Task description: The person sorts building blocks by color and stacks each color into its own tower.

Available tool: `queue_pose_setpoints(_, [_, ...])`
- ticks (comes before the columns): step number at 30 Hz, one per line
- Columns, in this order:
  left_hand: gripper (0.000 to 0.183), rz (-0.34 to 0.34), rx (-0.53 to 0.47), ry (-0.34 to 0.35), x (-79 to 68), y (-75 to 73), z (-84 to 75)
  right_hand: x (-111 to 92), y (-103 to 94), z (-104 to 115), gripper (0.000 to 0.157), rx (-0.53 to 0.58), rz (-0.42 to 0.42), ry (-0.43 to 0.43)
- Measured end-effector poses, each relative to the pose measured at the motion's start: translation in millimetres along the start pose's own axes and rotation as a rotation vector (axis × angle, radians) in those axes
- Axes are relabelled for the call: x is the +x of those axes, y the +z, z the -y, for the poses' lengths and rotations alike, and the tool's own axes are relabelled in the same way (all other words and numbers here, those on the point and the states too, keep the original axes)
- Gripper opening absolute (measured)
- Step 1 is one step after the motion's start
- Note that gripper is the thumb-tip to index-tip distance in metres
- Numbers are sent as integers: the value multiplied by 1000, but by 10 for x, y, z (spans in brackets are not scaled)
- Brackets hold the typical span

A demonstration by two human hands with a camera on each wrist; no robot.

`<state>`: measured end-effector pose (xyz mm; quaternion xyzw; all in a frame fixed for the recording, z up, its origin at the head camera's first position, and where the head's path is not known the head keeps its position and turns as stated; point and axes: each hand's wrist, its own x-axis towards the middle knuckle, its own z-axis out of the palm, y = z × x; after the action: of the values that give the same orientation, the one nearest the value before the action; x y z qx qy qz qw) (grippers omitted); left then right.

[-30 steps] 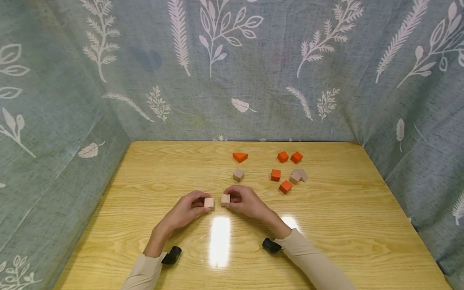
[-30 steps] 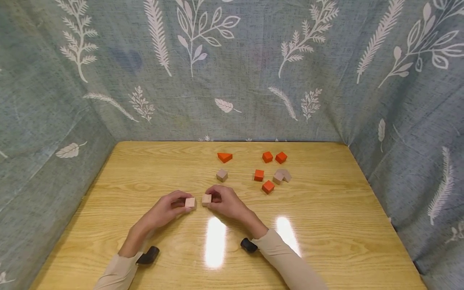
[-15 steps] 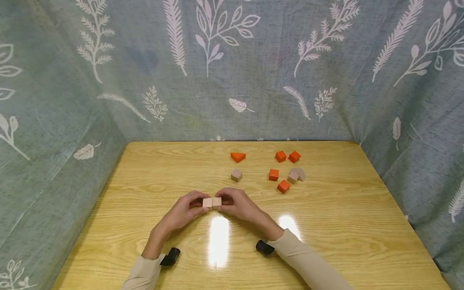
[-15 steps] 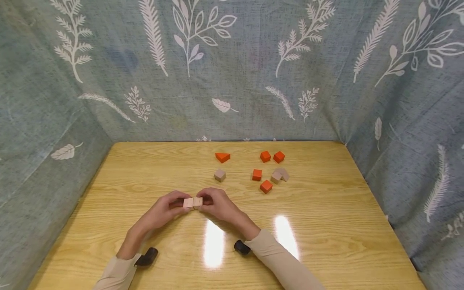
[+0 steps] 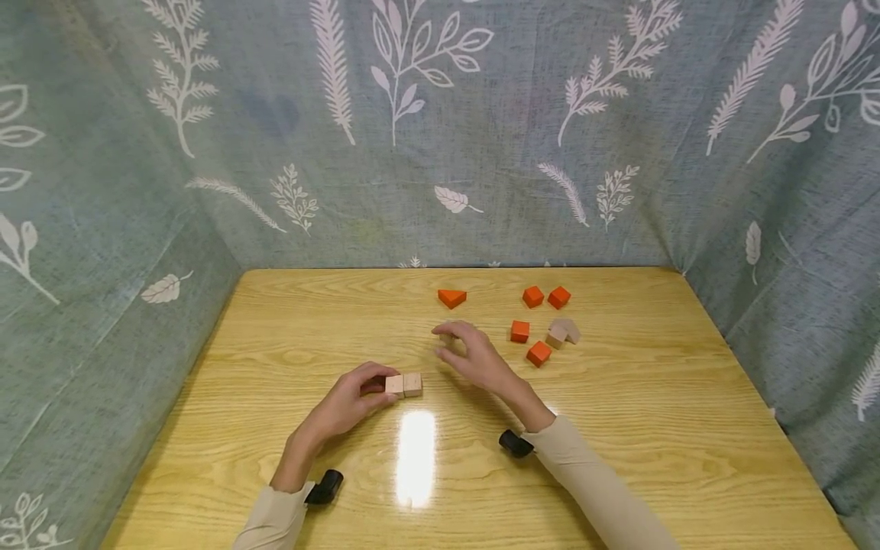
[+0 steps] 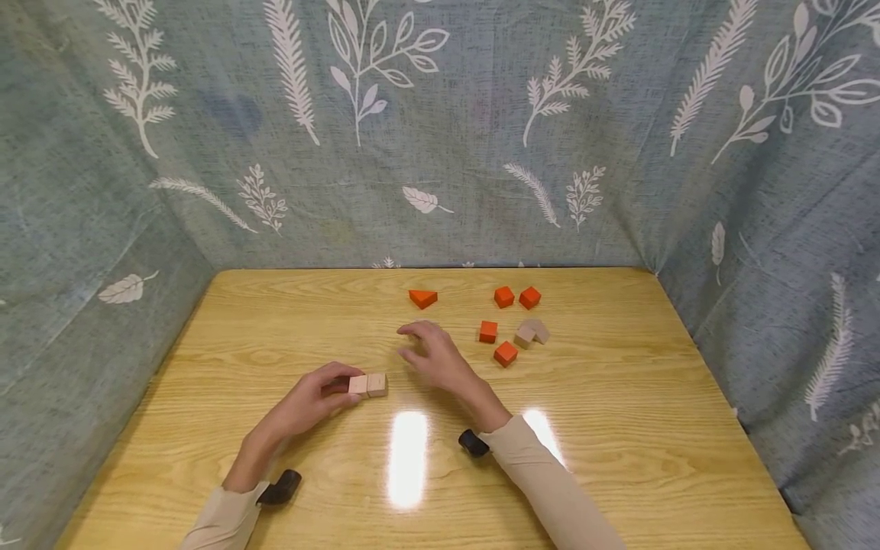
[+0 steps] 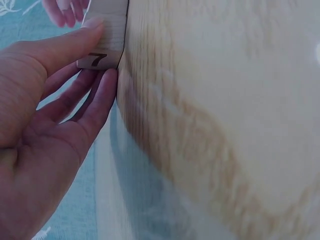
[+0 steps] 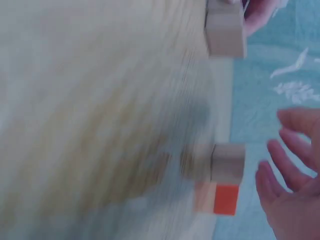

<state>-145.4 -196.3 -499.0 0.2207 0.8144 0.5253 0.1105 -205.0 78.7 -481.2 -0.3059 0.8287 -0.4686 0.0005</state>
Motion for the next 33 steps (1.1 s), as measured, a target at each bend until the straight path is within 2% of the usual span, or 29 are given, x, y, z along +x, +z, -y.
queue_pose_setpoints(3, [35, -5, 8, -7, 1, 5, -2, 77, -54, -97, 34, -119, -62, -1])
queue_pose_setpoints(5, [35, -7, 13, -7, -1, 12, 5, 123, -67, -164, 38, -166, -65, 14])
queue_pose_setpoints(11, [35, 0, 17, 1, 4, 34, 18, 185, -94, -257, 43, -182, -18, 42])
queue_pose_setpoints(17, [34, -11, 18, 3, 0, 24, 22, 198, -89, -274, 41, -153, 26, 30])
queue_pose_setpoints(24, [35, -3, 5, 5, 3, 18, 19, 154, -89, -284, 37, -119, 10, 72])
queue_pose_setpoints(33, [35, -9, 11, 0, -5, 14, 29, 105, -31, -208, 33, 69, 4, 146])
